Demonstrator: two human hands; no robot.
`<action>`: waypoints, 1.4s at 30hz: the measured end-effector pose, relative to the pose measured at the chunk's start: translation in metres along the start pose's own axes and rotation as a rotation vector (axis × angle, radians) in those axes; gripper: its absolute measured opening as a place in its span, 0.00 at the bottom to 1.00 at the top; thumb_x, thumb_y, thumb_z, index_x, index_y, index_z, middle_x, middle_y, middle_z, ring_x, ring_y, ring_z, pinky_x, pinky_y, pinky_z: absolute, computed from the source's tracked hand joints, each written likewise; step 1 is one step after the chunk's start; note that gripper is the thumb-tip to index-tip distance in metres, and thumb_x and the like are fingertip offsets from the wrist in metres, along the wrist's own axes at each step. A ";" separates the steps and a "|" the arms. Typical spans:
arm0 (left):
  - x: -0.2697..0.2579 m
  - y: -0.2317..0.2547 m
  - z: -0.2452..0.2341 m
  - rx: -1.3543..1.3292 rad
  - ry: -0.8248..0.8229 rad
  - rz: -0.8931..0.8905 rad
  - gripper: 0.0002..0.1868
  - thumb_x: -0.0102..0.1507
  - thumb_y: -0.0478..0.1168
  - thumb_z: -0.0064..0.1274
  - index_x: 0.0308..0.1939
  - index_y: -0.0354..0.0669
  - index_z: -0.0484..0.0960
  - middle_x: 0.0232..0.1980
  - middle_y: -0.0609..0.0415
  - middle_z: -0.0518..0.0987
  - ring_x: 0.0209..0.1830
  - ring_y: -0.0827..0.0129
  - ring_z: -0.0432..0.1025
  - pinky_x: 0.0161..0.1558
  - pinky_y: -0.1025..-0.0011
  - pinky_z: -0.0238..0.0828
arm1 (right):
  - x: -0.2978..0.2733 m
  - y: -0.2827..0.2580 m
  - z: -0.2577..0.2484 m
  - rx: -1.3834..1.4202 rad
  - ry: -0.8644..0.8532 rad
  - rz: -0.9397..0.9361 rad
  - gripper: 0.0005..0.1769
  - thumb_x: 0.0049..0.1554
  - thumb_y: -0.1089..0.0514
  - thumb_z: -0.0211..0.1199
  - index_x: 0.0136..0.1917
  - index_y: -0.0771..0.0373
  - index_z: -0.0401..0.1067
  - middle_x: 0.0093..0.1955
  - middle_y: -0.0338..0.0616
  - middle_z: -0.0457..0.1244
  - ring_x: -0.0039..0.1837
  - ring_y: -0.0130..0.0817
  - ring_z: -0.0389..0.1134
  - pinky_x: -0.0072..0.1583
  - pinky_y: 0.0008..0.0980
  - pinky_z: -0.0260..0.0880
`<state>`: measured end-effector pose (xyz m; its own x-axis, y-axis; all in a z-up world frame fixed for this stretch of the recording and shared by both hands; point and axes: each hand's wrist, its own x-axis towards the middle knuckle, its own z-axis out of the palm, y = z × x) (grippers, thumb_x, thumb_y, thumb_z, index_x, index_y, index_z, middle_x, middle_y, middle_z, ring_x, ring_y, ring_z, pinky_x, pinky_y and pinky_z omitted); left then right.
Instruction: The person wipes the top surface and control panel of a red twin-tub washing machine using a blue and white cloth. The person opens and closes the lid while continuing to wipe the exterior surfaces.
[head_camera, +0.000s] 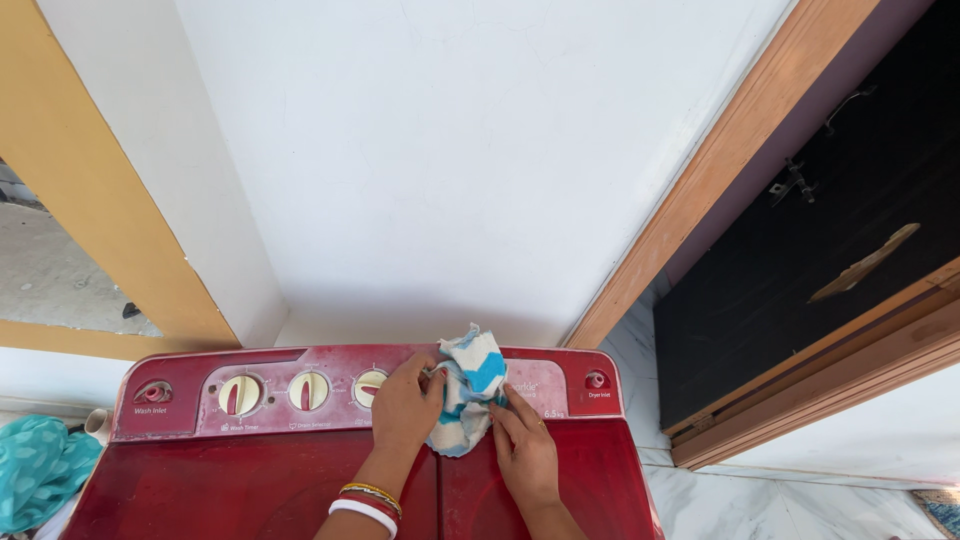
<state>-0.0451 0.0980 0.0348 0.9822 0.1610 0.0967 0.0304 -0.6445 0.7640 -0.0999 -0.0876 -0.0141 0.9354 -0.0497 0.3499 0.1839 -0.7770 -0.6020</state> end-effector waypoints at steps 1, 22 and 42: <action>0.003 -0.003 -0.008 -0.063 0.017 -0.124 0.09 0.63 0.46 0.57 0.44 0.48 0.82 0.34 0.52 0.82 0.38 0.56 0.79 0.43 0.58 0.76 | 0.001 0.002 0.000 -0.001 0.024 -0.038 0.14 0.56 0.60 0.63 0.56 0.55 0.78 0.68 0.45 0.65 0.68 0.45 0.67 0.66 0.41 0.69; -0.001 -0.004 0.054 0.402 -0.047 0.837 0.30 0.72 0.53 0.33 0.78 0.52 0.59 0.83 0.55 0.55 0.84 0.62 0.41 0.78 0.50 0.28 | 0.011 0.006 0.002 -0.082 0.012 -0.126 0.16 0.62 0.61 0.51 0.61 0.66 0.69 0.70 0.53 0.60 0.72 0.51 0.59 0.71 0.50 0.53; -0.028 -0.082 -0.042 0.808 0.016 0.195 0.37 0.69 0.59 0.35 0.79 0.51 0.49 0.81 0.48 0.52 0.82 0.60 0.44 0.80 0.54 0.34 | 0.008 0.000 0.006 -0.210 -0.031 -0.134 0.16 0.60 0.58 0.54 0.60 0.63 0.68 0.75 0.54 0.56 0.76 0.54 0.54 0.74 0.50 0.52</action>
<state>-0.0825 0.1784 -0.0038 0.9811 -0.0025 0.1935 -0.0104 -0.9991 0.0400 -0.0906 -0.0840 -0.0156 0.9163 0.0788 0.3927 0.2430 -0.8888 -0.3887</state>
